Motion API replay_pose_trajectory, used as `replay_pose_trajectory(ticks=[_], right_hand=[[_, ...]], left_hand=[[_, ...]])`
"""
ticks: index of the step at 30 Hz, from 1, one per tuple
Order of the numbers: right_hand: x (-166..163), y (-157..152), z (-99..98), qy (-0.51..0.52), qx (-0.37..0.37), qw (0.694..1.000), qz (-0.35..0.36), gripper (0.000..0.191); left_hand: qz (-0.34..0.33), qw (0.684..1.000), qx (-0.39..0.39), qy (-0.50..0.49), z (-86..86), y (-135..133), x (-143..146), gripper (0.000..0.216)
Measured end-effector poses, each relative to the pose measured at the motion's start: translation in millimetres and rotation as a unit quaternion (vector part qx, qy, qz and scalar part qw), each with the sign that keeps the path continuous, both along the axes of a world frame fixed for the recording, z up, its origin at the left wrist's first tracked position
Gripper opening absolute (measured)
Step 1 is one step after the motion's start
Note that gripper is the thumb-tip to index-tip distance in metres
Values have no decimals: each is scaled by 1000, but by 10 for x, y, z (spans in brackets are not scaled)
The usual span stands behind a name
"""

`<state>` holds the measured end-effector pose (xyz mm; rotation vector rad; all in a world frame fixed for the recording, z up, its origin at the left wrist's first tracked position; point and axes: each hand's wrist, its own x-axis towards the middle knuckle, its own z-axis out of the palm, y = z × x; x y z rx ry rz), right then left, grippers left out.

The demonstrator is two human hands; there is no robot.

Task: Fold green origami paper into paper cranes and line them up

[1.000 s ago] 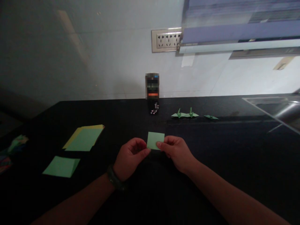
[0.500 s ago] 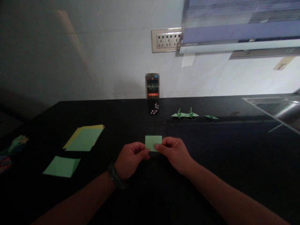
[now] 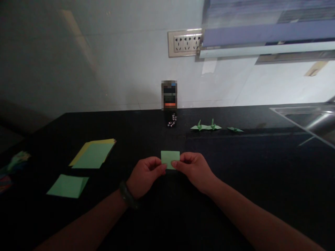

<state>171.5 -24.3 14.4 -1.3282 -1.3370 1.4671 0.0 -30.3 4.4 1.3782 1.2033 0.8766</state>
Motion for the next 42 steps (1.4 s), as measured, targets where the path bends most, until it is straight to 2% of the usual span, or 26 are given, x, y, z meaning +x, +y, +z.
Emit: replay_pose_trajectory(ticks=[3, 7, 12, 15, 17, 20, 22, 26, 31, 37, 42], right_hand=[[-32, -11, 13, 8, -9, 1000, 23, 20], [-72, -36, -26, 37, -46, 995, 82, 20], [-106, -60, -46, 48, -52, 994, 85, 19], [-41, -12, -17, 0, -50, 997, 61, 17], [42, 42, -6, -35, -35, 999, 17, 18], [142, 103, -16, -20, -11, 999, -31, 20], [143, 102, -27, 6, 8, 1000, -9, 25], [27, 28, -29, 8, -6, 997, 79, 26], [-66, -30, -28, -20, -18, 996, 90, 22], [-95, -27, -68, -35, -31, 993, 112, 19], [-79, -21, -63, -38, -28, 994, 97, 19]], left_hand=[[6, 999, 15, 27, 13, -9, -13, 22], [16, 1000, 7, 13, 31, -25, 5, 20], [5, 1000, 17, 5, 35, -45, 25, 19], [17, 999, 40, 27, 46, -18, -23, 22], [39, 997, 53, 45, 60, 16, -71, 25], [67, 994, 71, 53, 83, 52, -117, 27], [61, 995, 59, 43, 93, 46, -108, 26], [29, 999, 16, 8, 89, -12, -25, 24], [18, 995, -15, -94, 42, -27, 39, 23], [99, 993, -9, -71, 15, -14, 32, 32], [59, 988, -43, -139, 9, 2, 20, 51]])
